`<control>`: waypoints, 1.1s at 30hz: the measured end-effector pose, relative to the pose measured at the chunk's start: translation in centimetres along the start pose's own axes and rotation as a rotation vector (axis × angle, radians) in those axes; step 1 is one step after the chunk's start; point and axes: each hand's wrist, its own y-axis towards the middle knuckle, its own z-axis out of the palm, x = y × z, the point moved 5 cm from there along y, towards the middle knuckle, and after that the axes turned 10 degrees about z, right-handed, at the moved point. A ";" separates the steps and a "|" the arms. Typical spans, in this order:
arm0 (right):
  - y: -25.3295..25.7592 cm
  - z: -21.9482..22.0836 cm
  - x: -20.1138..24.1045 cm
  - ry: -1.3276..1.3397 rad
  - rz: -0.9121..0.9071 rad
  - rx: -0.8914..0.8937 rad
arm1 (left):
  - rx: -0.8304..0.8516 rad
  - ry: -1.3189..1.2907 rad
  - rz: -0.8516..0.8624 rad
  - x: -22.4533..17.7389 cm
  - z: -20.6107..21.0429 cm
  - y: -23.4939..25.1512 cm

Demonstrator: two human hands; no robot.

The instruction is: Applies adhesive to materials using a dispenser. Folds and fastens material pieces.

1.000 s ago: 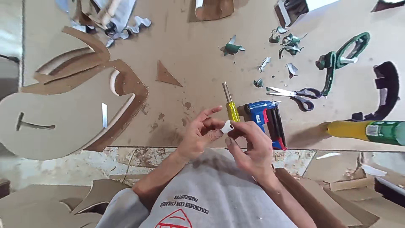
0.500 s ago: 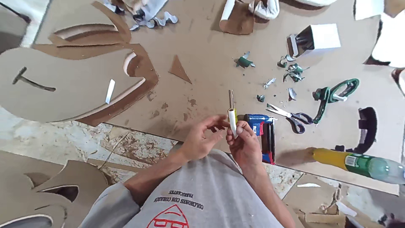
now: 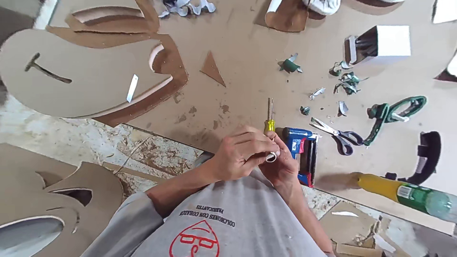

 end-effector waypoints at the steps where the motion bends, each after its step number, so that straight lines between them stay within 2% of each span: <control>1: 0.1 0.1 -0.1 0.022 0.000 0.013 | 0.005 0.019 0.012 -0.1 0.0 0.0; 8: 0.3 -0.2 0.1 -0.003 -0.067 -0.084 | 0.005 -0.009 -0.010 0.4 -0.1 0.1; 14: 0.2 -1.0 0.6 -0.105 -0.097 -0.198 | -0.045 -0.280 -0.170 2.5 0.0 -0.3; 18: 0.4 -1.2 0.7 -0.080 -0.103 -0.270 | -0.101 -0.322 -0.281 3.3 0.0 -0.9; 22: 0.6 -1.4 1.2 -0.072 -0.146 -0.320 | -0.149 -0.088 -0.159 3.1 -1.0 -1.1; 26: 0.5 -1.2 1.5 -0.155 -0.190 -0.341 | -0.088 -0.002 -0.033 1.9 -1.2 -0.4; 33: -0.2 -0.7 2.1 -0.354 -0.222 -0.373 | -0.022 -0.152 -0.190 2.7 -0.8 -0.6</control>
